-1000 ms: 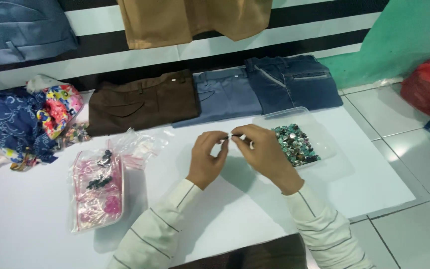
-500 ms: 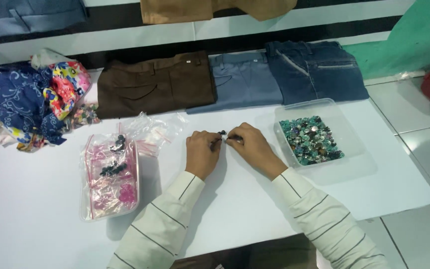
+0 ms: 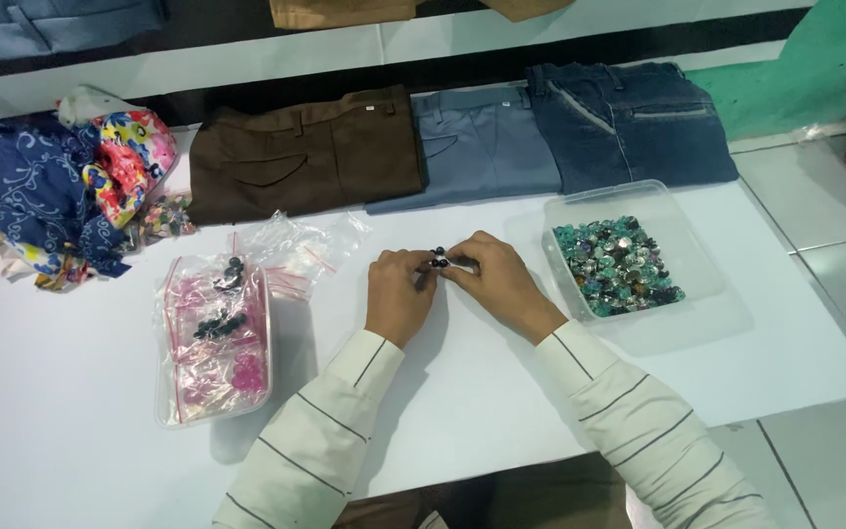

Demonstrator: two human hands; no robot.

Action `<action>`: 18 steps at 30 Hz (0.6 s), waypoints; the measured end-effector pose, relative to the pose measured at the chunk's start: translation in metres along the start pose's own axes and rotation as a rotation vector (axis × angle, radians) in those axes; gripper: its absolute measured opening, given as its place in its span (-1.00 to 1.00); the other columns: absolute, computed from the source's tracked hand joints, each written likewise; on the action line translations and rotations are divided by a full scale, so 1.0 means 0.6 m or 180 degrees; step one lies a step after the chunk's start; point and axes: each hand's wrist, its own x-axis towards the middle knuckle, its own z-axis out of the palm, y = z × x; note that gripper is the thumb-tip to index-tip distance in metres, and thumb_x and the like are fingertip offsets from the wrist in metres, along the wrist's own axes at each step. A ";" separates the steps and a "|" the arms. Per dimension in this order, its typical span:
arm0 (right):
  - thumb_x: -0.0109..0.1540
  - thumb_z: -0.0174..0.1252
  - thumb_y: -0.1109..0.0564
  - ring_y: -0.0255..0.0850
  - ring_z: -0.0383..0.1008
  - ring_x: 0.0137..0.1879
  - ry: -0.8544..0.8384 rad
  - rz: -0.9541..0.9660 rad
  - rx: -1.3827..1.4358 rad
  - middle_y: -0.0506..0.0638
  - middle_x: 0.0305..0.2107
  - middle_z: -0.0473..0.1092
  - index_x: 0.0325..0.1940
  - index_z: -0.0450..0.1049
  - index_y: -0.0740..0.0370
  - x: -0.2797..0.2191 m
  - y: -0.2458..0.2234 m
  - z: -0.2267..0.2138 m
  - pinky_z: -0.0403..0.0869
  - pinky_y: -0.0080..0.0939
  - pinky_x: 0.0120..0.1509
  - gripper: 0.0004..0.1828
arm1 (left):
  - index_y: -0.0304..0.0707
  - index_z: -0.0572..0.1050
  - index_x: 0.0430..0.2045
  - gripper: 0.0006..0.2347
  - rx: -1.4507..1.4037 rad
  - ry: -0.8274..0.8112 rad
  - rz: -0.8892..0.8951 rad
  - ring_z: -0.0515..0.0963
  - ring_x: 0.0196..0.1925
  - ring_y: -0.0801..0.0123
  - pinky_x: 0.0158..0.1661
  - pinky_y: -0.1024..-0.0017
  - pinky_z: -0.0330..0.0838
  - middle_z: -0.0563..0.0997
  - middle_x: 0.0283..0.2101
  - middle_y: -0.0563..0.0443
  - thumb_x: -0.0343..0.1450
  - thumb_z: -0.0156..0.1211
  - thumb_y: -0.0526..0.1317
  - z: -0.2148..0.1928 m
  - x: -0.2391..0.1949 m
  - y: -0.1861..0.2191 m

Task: Package small black plastic components into clear plastic bags

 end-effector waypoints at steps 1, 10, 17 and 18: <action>0.22 0.31 0.11 -0.12 0.54 -0.24 0.0003 0.0004 0.0012 0.08 -0.30 0.50 -0.07 0.62 0.17 -0.003 -0.002 0.000 0.50 -0.19 -0.20 -0.79 | -0.08 0.65 -0.26 -0.85 0.0010 -0.0008 0.0002 0.60 -0.16 0.29 -0.04 0.37 0.40 0.67 -0.39 0.11 0.33 0.32 -0.30 -0.004 -0.002 0.002; 0.18 0.28 0.24 0.19 0.58 -0.18 0.0168 -0.0110 0.0176 0.29 -0.26 0.49 -0.06 0.58 0.32 -0.027 0.001 -0.006 0.57 0.03 -0.19 -0.75 | -0.18 0.49 -0.47 -0.90 -0.0243 0.0519 0.0416 0.57 -0.27 0.11 -0.17 0.28 0.44 0.51 -0.48 -0.02 0.31 0.33 -0.29 -0.006 -0.016 0.023; 0.17 0.21 0.22 0.22 0.55 -0.19 -0.0184 -0.0268 -0.0165 0.25 -0.30 0.44 -0.11 0.56 0.34 -0.065 -0.010 -0.020 0.54 0.06 -0.15 -0.78 | -0.06 0.20 -0.81 -0.66 -0.0050 0.0864 0.1144 0.44 -0.68 0.27 -0.56 0.43 0.36 0.26 -0.78 0.12 0.32 0.23 -0.38 0.011 -0.036 0.039; 0.17 0.18 0.26 0.24 0.54 -0.19 -0.0329 -0.0231 -0.0151 0.27 -0.31 0.43 -0.13 0.55 0.36 -0.076 -0.024 -0.031 0.53 0.07 -0.16 -0.79 | -0.04 0.18 -0.83 -0.65 -0.0057 0.0880 0.1228 0.43 -0.70 0.27 -0.59 0.43 0.34 0.24 -0.79 0.13 0.30 0.23 -0.37 0.020 -0.037 0.034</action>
